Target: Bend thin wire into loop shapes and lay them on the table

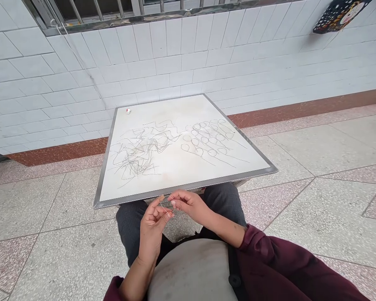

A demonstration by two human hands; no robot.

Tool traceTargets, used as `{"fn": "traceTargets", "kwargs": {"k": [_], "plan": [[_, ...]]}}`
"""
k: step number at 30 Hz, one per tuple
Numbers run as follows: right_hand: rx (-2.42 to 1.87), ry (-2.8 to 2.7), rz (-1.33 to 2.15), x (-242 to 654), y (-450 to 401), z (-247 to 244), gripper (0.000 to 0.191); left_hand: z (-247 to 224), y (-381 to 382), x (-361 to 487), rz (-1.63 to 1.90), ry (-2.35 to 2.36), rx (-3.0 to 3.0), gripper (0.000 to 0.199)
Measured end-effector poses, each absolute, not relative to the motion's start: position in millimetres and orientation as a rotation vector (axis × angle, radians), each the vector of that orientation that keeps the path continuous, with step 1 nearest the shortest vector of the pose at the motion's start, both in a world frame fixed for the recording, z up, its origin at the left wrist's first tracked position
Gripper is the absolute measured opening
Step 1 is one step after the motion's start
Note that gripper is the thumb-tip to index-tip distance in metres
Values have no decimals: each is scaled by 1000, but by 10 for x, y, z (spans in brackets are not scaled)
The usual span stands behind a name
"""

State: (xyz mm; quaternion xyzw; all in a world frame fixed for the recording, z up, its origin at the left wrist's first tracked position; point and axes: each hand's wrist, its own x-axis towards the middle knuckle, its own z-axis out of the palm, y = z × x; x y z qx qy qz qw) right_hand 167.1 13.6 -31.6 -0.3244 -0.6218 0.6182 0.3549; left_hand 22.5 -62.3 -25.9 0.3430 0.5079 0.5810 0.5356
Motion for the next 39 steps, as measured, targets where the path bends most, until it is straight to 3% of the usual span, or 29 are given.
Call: {"fn": "traceTargets", "kwargs": {"k": [10,17,25,30,39], "plan": [[-800,-1618,1578,1667,134,-361,22,-228,-596,227,1305,1205,811,41],[-789,-1665,1557,1673,151,-367,25,-236,-588,223,1271,1207,835,53],[-808,-2037,1130,1702,117,-320,32,-219,-558,246,1499,1224,729,52],[-779,-2245,865,1637,54,-373,18,-238,-528,233,1607,1252,697,53],[-1021,-2309,722,1513,9,-408,22,-315,-431,278,1736,1293,716,49]]}}
